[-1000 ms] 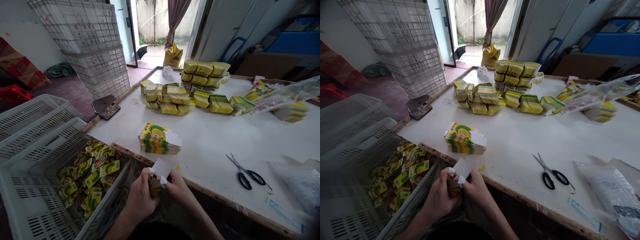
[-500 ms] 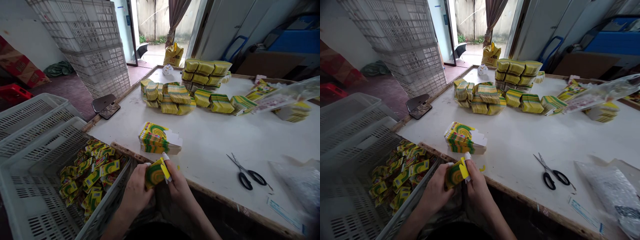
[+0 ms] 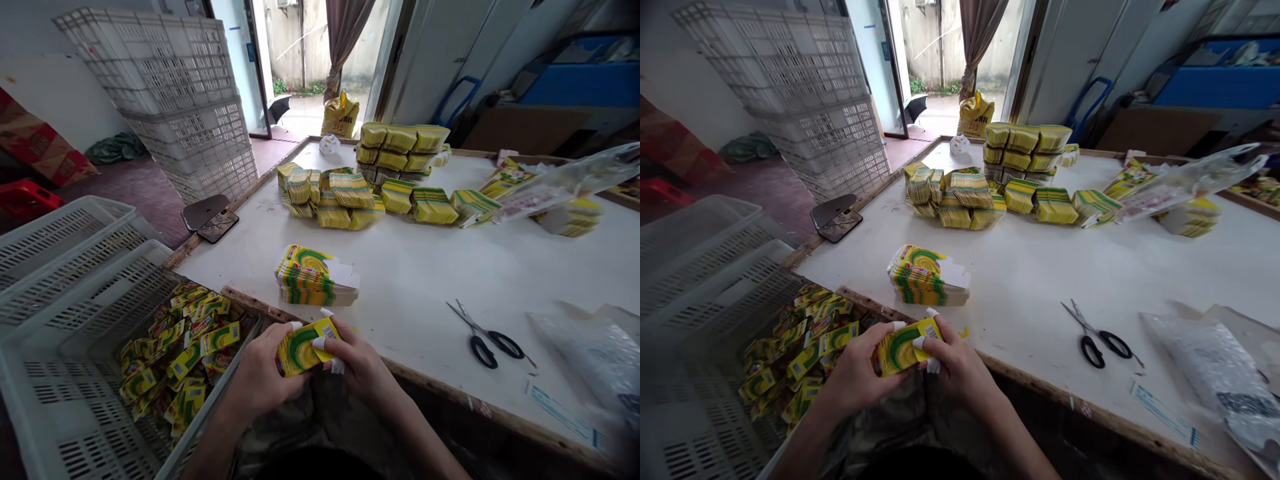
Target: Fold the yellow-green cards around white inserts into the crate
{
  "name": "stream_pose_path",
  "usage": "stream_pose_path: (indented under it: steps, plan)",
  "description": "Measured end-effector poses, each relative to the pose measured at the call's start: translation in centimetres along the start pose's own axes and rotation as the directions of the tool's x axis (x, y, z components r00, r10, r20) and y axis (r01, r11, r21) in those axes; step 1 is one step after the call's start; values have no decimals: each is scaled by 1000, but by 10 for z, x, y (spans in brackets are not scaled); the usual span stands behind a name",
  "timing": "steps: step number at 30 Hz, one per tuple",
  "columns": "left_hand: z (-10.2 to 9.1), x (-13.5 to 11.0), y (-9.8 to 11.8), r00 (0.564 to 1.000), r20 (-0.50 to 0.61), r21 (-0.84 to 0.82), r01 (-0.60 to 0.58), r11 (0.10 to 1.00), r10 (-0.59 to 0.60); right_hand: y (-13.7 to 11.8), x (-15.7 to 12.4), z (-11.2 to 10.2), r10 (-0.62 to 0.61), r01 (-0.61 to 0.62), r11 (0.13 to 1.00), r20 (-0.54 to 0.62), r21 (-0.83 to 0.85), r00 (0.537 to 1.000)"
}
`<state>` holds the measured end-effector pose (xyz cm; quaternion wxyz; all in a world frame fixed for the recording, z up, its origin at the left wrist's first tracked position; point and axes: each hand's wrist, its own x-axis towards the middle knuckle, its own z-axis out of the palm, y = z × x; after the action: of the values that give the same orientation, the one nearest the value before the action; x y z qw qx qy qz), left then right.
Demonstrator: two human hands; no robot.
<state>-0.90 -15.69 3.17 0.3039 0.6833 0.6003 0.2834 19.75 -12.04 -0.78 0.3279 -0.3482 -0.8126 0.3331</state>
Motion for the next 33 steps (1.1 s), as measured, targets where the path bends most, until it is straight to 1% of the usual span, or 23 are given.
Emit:
stream_pose_path:
  steps: [4, 6, 10, 14, 17, 20, 21, 22, 23, 25, 27, 28, 29, 30, 31, 33]
  plan:
    - [-3, 1, 0, 1000, 21, 2, -18, 1000, 18, -2, -3, -6, 2, -3, 1000, 47, 22, 999]
    - [-3, 2, 1, 999, 30, -6, -29, 1000, 29, -2, -8, -6, 12, -15, 998, 52, 64, 999]
    - [1, 4, 6, 998, 11, 16, -58, 998, 58, -2, -15, -1, 75, -76, 981, 13, 177, 997]
    - [11, 2, 8, 998, -26, 56, -61, 997, 63, -6, -14, 10, 124, -118, 975, -22, 186, 992]
    - [16, -1, 0, 998, -51, 50, -32, 998, 35, -9, -7, 15, 166, -154, 969, -43, 192, 985]
    - [7, -5, -23, 994, -110, 40, 33, 999, -29, -7, 8, 8, 170, -149, 971, -97, 189, 981]
    - [0, -6, -34, 985, -155, 50, 79, 996, -70, -6, 16, 3, 169, -147, 976, -136, 158, 976]
    - [-8, -8, -45, 966, -223, 63, 146, 987, -128, -4, 25, -3, 169, -150, 982, -189, 111, 967]
    - [-17, -10, -57, 933, -311, 93, 220, 971, -182, -2, 36, -9, 170, -163, 985, -246, 47, 954]
    - [-37, -14, -77, 860, -463, 179, 325, 929, -212, 3, 59, -20, 161, -202, 975, -325, -97, 932]
    - [-51, -18, -92, 780, -583, 202, 410, 889, -227, 6, 81, -27, 154, -240, 939, -324, -245, 933]
    - [-55, -21, -97, 749, -612, 163, 433, 886, -253, 8, 91, -28, 157, -254, 922, -317, -293, 935]
    - [-56, -23, -100, 730, -617, 93, 441, 893, -296, 9, 100, -27, 165, -268, 904, -306, -333, 938]
    - [-55, -25, -101, 726, -596, 6, 430, 903, -342, 10, 107, -26, 175, -281, 890, -298, -359, 938]
    - [-52, -26, -102, 742, -556, -76, 403, 912, -375, 11, 113, -23, 186, -292, 879, -293, -378, 938]
    - [-41, -27, -100, 796, -467, -174, 344, 923, -385, 14, 120, -19, 211, -312, 852, -270, -420, 939]
